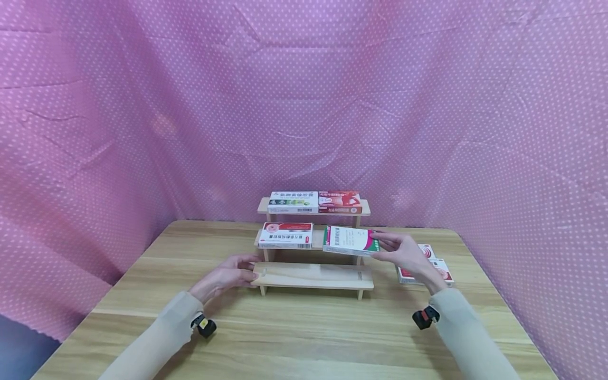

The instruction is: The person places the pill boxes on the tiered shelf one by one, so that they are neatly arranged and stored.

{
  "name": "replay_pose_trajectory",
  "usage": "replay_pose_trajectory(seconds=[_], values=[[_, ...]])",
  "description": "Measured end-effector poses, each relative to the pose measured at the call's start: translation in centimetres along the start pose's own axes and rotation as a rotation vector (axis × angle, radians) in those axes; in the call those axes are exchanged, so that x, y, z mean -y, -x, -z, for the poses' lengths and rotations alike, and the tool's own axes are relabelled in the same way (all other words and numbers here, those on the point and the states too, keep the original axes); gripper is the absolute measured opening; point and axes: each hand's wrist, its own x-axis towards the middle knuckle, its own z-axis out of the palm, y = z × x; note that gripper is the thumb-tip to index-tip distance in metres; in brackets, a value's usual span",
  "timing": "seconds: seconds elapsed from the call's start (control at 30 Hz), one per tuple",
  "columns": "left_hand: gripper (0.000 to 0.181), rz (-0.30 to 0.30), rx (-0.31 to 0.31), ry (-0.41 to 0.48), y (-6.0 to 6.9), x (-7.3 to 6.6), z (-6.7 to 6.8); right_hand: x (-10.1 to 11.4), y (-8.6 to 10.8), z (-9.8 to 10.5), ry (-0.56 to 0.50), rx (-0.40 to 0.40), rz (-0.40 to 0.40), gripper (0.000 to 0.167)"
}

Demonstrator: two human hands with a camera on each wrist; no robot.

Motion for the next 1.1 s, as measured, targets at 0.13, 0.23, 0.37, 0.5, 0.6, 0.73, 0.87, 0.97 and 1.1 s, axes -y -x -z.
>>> replay_pose_trajectory(seconds=[0.13, 0.23, 0.37, 0.5, 0.6, 0.73, 0.87, 0.97, 1.1], values=[[0.061, 0.015, -0.009, 0.005, 0.1, -0.2, -0.1, 0.2, -0.7, -0.4, -0.025, 0.019, 0.028, 0.069], [0.062, 0.033, -0.022, 0.011, 0.1, -0.3, -0.2, 0.4, -1.1, -0.6, -0.042, 0.034, 0.046, 0.067], [0.062, 0.036, -0.026, 0.015, 0.1, -0.3, -0.3, 0.6, -1.6, -0.7, -0.028, 0.046, 0.046, 0.068], [0.064, 0.035, -0.015, 0.031, 0.0, -0.3, -0.2, 0.7, -2.0, -0.9, -0.001, 0.059, 0.030, 0.069], [0.065, 0.038, -0.011, 0.039, -0.1, -0.2, -0.2, 0.7, -2.3, -1.0, 0.015, 0.067, 0.012, 0.069], [0.062, 0.032, -0.018, 0.034, -0.1, -0.1, -0.1, 0.9, -2.7, -1.1, 0.011, 0.080, 0.009, 0.068], [0.061, 0.033, -0.022, 0.029, -0.1, -0.1, -0.2, 1.0, -3.0, -1.2, 0.006, 0.085, 0.003, 0.066], [0.061, 0.035, -0.023, 0.025, -0.1, -0.1, -0.3, 0.9, -3.1, -1.2, 0.032, 0.082, -0.006, 0.065], [0.061, 0.033, -0.022, 0.021, -0.1, -0.1, -0.2, 0.9, -3.3, -1.3, 0.080, 0.072, -0.014, 0.064]])
